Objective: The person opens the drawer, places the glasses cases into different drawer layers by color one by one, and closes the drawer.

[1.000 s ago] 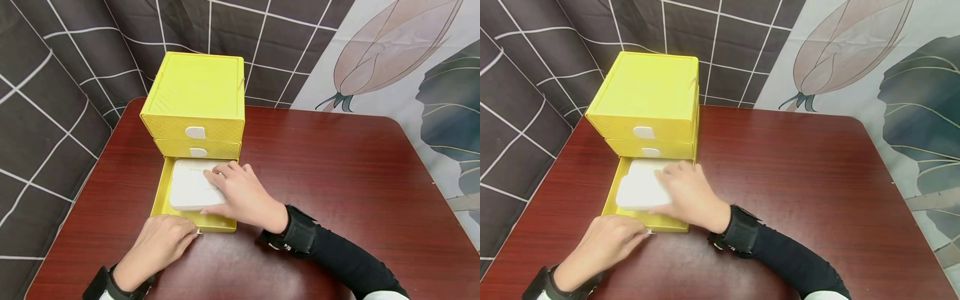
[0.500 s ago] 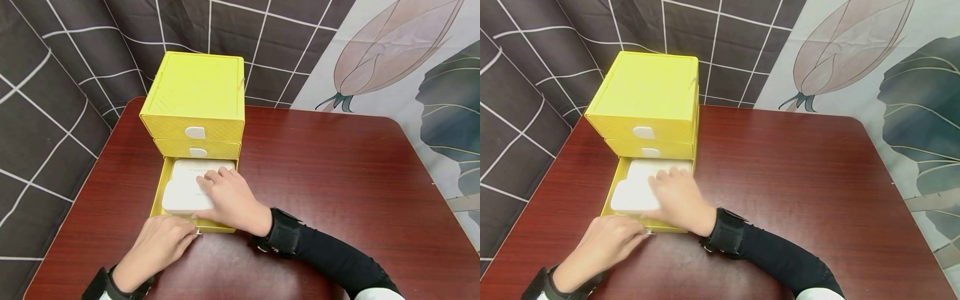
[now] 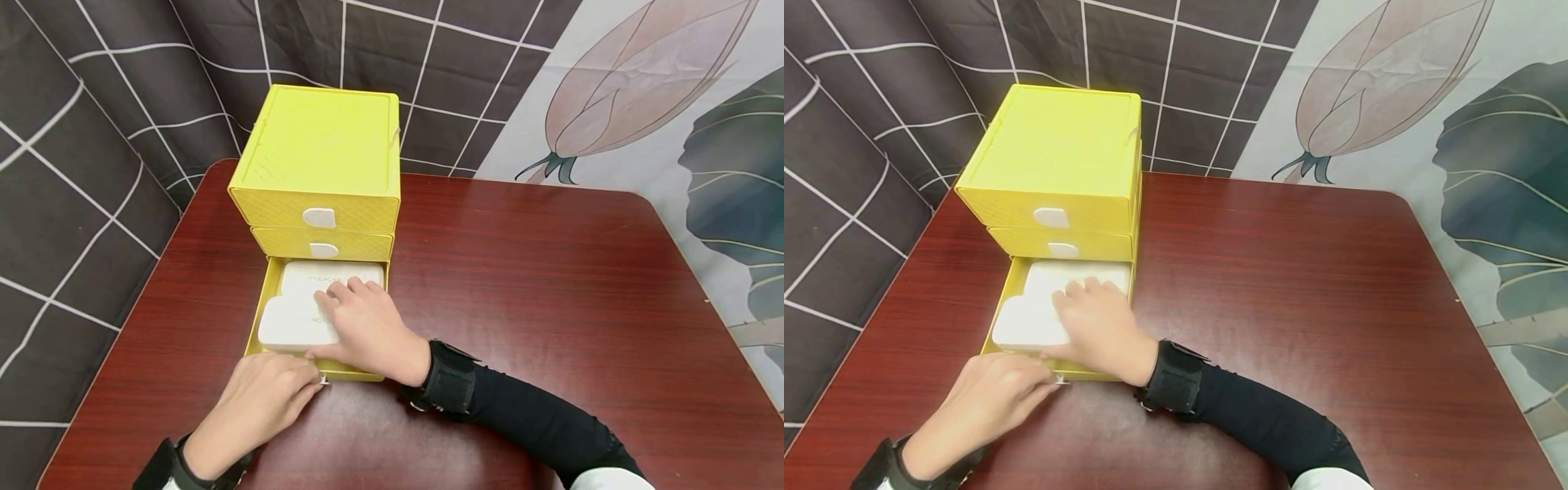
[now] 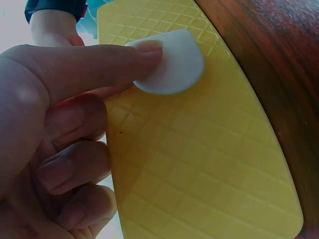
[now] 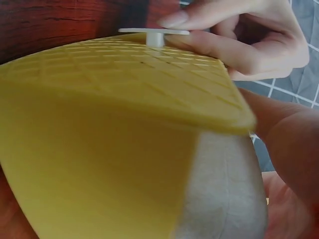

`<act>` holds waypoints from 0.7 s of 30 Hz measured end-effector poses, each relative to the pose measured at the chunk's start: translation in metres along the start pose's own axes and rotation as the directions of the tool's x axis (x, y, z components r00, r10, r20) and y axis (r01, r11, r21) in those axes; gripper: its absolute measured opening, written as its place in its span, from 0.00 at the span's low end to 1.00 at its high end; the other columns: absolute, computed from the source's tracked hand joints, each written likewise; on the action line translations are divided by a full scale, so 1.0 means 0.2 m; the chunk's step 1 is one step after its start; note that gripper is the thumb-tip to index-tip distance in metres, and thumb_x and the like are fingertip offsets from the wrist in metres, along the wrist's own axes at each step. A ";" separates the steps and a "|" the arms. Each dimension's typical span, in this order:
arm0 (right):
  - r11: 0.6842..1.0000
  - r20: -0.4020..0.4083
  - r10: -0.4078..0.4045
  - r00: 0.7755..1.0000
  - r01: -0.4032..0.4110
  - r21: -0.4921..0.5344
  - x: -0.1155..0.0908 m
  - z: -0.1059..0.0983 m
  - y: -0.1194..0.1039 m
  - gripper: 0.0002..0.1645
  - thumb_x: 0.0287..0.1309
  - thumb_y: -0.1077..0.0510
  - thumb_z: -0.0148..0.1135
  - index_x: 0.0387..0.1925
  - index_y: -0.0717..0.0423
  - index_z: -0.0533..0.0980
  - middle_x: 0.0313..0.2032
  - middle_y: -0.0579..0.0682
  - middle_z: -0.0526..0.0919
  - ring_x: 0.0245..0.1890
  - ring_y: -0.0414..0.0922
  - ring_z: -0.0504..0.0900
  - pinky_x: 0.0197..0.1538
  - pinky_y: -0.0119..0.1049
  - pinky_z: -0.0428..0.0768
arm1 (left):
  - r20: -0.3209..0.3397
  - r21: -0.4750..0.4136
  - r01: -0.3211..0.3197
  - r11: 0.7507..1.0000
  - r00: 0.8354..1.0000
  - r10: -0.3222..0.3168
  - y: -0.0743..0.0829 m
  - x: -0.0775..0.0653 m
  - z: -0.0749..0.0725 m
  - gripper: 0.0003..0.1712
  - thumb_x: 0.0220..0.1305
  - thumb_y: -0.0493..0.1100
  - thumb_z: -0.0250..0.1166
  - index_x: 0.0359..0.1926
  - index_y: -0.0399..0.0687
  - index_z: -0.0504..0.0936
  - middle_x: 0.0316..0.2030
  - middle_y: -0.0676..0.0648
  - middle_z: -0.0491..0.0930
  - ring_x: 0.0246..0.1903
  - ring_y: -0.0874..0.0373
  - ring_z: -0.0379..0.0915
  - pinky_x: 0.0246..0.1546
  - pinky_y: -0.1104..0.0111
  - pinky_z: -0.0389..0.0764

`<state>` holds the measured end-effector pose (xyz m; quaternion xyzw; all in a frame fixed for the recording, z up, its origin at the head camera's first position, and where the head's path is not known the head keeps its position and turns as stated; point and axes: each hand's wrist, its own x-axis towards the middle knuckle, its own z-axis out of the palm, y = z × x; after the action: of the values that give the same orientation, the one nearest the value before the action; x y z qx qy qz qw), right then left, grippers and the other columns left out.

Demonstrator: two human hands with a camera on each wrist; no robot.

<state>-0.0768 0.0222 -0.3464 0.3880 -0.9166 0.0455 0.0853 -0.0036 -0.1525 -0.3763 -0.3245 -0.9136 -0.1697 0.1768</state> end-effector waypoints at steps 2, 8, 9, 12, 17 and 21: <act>1.000 0.011 0.000 1.000 0.000 -0.011 0.00 0.01 0.00 0.42 0.40 0.25 0.59 0.49 0.50 0.76 0.41 0.45 0.77 0.37 0.45 0.71 0.38 0.37 0.70 | 0.001 0.000 0.002 1.000 1.000 -0.002 0.00 0.00 0.00 0.21 0.43 0.46 0.72 0.15 0.63 0.65 0.15 0.66 0.61 0.14 0.68 0.56 0.13 0.74 0.54; 1.000 0.045 0.000 0.999 0.001 -0.029 0.00 0.04 -0.01 0.41 0.40 0.26 0.60 0.48 0.50 0.75 0.40 0.45 0.77 0.35 0.45 0.70 0.35 0.36 0.67 | 0.011 -0.005 0.015 1.000 1.000 -0.015 0.01 0.00 0.00 0.22 0.44 0.45 0.72 0.14 0.63 0.64 0.15 0.66 0.57 0.15 0.69 0.54 0.14 0.75 0.54; 1.000 0.051 0.002 0.999 0.000 -0.031 0.00 0.05 -0.02 0.41 0.40 0.26 0.60 0.49 0.50 0.75 0.40 0.45 0.77 0.35 0.45 0.70 0.36 0.36 0.67 | 0.010 -0.006 0.014 1.000 1.000 -0.014 0.01 0.00 0.00 0.22 0.44 0.45 0.72 0.14 0.63 0.63 0.15 0.66 0.57 0.15 0.69 0.54 0.14 0.75 0.54; 0.999 0.064 0.005 0.998 -0.003 -0.034 0.00 0.06 -0.02 0.41 0.39 0.26 0.61 0.48 0.49 0.76 0.39 0.45 0.77 0.34 0.45 0.70 0.35 0.36 0.67 | 0.007 -0.010 0.011 1.000 1.000 -0.011 0.01 0.00 0.00 0.22 0.44 0.45 0.72 0.14 0.63 0.63 0.15 0.66 0.56 0.16 0.70 0.55 0.14 0.75 0.55; 0.999 0.084 0.010 0.996 -0.006 -0.043 0.00 0.09 -0.02 0.41 0.39 0.26 0.61 0.47 0.50 0.75 0.39 0.45 0.77 0.35 0.45 0.71 0.35 0.37 0.68 | 0.003 -0.013 0.011 1.000 1.000 -0.011 0.00 0.00 0.00 0.22 0.45 0.45 0.71 0.14 0.63 0.63 0.15 0.66 0.57 0.15 0.69 0.58 0.14 0.74 0.56; 0.999 0.089 0.006 0.996 -0.002 -0.053 0.00 0.12 -0.03 0.41 0.38 0.26 0.61 0.47 0.50 0.74 0.39 0.45 0.77 0.35 0.45 0.72 0.35 0.37 0.69 | -0.003 -0.013 0.010 1.000 1.000 -0.010 0.00 0.00 0.00 0.22 0.45 0.45 0.71 0.14 0.63 0.63 0.15 0.66 0.58 0.15 0.69 0.58 0.13 0.74 0.57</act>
<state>-0.0758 0.0154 -0.3705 0.3854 -0.9211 0.0042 0.0546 -0.0040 -0.1519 -0.3760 -0.3209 -0.9137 -0.1772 0.1754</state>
